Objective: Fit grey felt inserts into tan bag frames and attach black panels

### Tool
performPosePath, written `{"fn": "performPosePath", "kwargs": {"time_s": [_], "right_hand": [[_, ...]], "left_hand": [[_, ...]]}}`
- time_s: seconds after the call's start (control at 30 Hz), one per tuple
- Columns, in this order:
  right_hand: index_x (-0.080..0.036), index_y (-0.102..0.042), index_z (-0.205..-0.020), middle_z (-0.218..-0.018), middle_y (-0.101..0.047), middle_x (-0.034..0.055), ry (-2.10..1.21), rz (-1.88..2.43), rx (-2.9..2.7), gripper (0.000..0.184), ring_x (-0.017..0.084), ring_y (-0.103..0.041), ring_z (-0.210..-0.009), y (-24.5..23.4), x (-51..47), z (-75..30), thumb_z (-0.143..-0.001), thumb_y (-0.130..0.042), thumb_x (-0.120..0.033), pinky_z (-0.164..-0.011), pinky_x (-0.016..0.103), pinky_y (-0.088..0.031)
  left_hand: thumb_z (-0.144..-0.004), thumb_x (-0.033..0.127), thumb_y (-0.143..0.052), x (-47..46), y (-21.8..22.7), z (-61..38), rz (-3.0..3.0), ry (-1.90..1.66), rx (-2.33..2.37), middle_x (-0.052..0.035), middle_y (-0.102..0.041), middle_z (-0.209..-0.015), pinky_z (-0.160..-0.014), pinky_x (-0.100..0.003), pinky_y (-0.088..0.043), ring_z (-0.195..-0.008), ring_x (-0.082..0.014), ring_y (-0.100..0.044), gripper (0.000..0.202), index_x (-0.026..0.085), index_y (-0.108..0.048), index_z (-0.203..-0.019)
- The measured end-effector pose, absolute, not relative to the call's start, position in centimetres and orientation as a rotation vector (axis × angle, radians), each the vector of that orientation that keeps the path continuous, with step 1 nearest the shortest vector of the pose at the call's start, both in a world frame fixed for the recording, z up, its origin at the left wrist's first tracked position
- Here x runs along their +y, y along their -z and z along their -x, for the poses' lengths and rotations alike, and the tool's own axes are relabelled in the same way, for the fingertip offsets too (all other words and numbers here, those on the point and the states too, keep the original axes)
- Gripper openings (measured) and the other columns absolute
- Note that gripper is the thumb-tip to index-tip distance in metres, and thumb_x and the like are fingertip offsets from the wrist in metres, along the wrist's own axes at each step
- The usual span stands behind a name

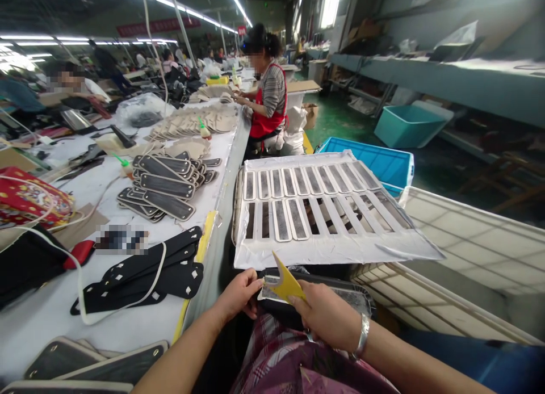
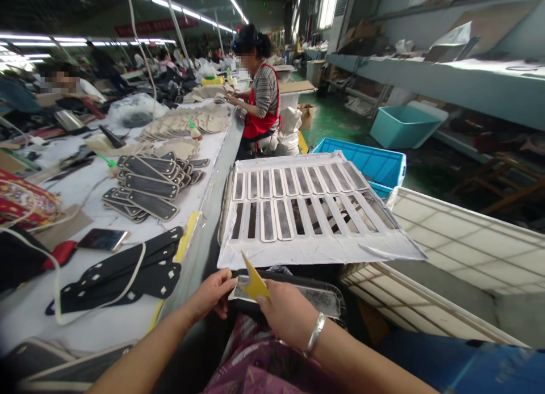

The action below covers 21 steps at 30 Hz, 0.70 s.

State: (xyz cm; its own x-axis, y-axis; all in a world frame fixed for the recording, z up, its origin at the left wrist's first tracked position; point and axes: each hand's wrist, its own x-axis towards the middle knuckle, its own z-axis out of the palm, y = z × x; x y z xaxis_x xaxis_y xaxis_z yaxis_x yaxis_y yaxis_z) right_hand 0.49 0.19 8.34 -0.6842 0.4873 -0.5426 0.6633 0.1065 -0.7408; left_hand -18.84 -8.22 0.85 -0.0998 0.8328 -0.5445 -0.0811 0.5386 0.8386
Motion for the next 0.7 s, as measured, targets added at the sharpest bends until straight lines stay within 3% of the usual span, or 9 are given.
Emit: {"fn": "performPosePath", "kwargs": {"time_s": [0.23, 0.4, 0.57, 0.7], "right_hand": [[-0.014, -0.051, -0.074, -0.063, -0.054, 0.0004, 2.149, -1.269, 2.013, 0.029, 0.009, -0.049, -0.051, -7.2, -2.0, -3.4, -0.083, -0.041, -0.039, -0.047, 0.019, -0.038], [-0.013, -0.051, -0.069, -0.055, -0.046, -0.003, 2.22, -1.275, 1.884, 0.031, 0.006, -0.037, -0.045, -6.2, -4.2, -4.1, -0.079, -0.046, -0.042, -0.043, 0.019, -0.03], [-0.012, -0.056, -0.07, -0.058, -0.052, -0.0007, 2.345, -1.132, 1.772, 0.035, 0.008, -0.042, -0.047, -5.1, -5.8, -2.8, -0.074, -0.053, -0.047, -0.048, 0.02, -0.032], [-0.012, -0.058, -0.07, -0.055, -0.054, 0.0001, 2.345, -1.329, 1.662, 0.037, 0.009, -0.045, -0.046, -3.2, -7.6, -0.8, -0.078, -0.051, -0.048, -0.049, 0.022, -0.036]], "left_hand": [[-0.071, 0.052, -0.055, -8.5, -1.5, 18.9, -0.746, -0.835, 1.546, 0.0113, -0.039, -0.042, -0.027, -0.015, -0.037, -0.032, -0.0055, -0.038, 0.038, 0.022, -0.033, -0.067], [-0.068, 0.047, -0.06, -8.1, -2.3, 19.9, -0.766, -0.725, 1.506, 0.0107, -0.041, -0.041, -0.031, -0.017, -0.039, -0.032, -0.0068, -0.042, 0.034, 0.021, -0.038, -0.068], [-0.067, 0.046, -0.061, -8.2, -2.7, 19.6, -0.805, -0.734, 1.568, 0.0092, -0.045, -0.042, -0.033, -0.014, -0.03, -0.036, -0.0098, -0.05, 0.034, 0.021, -0.038, -0.068], [-0.064, 0.047, -0.065, -8.3, -2.3, 19.8, -0.861, -0.784, 1.571, 0.0088, -0.044, -0.044, -0.036, -0.014, -0.023, -0.039, -0.0065, -0.045, 0.036, 0.019, -0.041, -0.065]]}}
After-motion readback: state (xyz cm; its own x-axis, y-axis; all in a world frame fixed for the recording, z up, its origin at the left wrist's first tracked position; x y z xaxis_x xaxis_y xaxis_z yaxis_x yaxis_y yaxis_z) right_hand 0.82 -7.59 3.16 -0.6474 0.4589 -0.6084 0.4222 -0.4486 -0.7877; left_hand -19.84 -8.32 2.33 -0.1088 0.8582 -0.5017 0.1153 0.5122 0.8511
